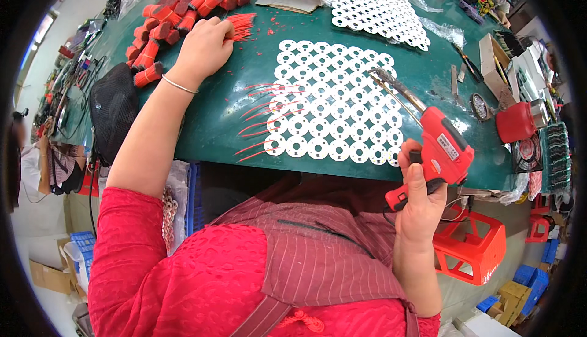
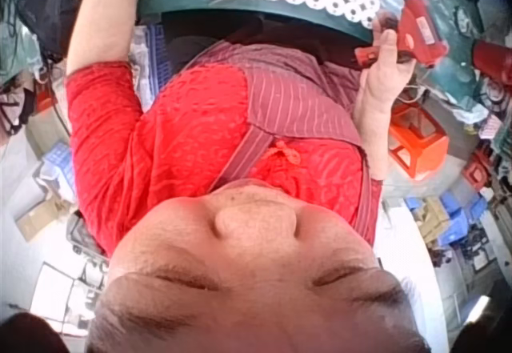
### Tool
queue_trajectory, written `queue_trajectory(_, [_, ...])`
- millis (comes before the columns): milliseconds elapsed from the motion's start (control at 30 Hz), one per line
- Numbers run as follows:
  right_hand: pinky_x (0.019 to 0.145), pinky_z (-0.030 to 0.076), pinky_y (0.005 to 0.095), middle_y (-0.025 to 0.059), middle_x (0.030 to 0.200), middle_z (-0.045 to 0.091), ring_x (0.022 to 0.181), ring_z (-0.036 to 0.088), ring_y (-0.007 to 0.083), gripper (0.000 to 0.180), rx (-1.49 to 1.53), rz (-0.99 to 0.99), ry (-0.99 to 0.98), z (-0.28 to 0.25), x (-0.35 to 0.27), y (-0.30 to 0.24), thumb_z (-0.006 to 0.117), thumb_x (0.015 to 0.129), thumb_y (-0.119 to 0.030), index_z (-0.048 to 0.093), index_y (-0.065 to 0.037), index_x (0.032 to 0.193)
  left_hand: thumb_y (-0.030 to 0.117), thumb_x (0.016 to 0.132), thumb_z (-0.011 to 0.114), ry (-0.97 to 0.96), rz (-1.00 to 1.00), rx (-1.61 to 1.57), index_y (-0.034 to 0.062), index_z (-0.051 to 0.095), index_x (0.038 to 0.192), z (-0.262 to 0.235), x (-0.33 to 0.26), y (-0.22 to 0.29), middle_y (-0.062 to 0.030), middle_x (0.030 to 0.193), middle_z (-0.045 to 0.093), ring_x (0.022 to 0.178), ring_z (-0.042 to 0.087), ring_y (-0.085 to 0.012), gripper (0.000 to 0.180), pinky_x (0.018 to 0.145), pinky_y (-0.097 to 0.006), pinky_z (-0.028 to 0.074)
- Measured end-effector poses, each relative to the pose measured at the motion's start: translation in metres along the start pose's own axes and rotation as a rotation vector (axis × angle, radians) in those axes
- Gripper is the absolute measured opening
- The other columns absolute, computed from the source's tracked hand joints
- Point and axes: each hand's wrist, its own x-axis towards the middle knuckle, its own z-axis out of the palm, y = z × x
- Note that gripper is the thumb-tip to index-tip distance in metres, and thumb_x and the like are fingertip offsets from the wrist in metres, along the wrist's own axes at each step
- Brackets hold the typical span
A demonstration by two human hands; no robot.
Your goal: The person assembles small electrical components and red wires into a white circular grid, using a soldering iron.
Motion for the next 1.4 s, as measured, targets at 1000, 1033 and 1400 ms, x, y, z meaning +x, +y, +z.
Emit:
queue_trajectory(1000, [0.100,0.048,0.0392,0.0149,0.120,0.059,0.110,0.059,0.0231,0.038,0.069,0.061,0.003,-0.006,0.003,-0.002,0.059,0.096,-0.012,0.048,0.001,0.130,0.004,0.083,0.057,-0.064,0.155,0.087,0.0039,0.062,0.102,-0.008,0.015,0.011,-0.0171,0.093,0.064,0.094,0.063,-0.0344,0.020,0.081,-0.042,0.052])
queue_trajectory(1033, [0.100,0.048,0.0391,0.0150,0.120,0.059,0.110,0.059,0.0230,0.038,0.069,0.060,0.003,-0.006,0.003,-0.001,0.059,0.096,-0.012,0.049,0.001,0.130,0.004,0.083,0.057,-0.071,0.153,0.071,0.0034,0.061,0.102,-0.007,0.015,0.010,-0.0173,0.094,0.064,0.093,0.063,-0.0346,0.020,0.081,-0.042,0.052])
queue_trajectory(1400, [0.101,0.048,0.0400,0.0143,0.121,0.060,0.111,0.060,0.0238,0.036,0.071,0.050,0.004,-0.009,0.003,0.002,0.059,0.096,-0.013,0.051,0.000,0.128,0.001,0.081,0.055,-0.072,0.183,0.002,0.0010,0.060,0.097,0.001,0.016,0.001,-0.0180,0.095,0.065,0.093,0.063,-0.0350,0.017,0.080,-0.044,0.051])
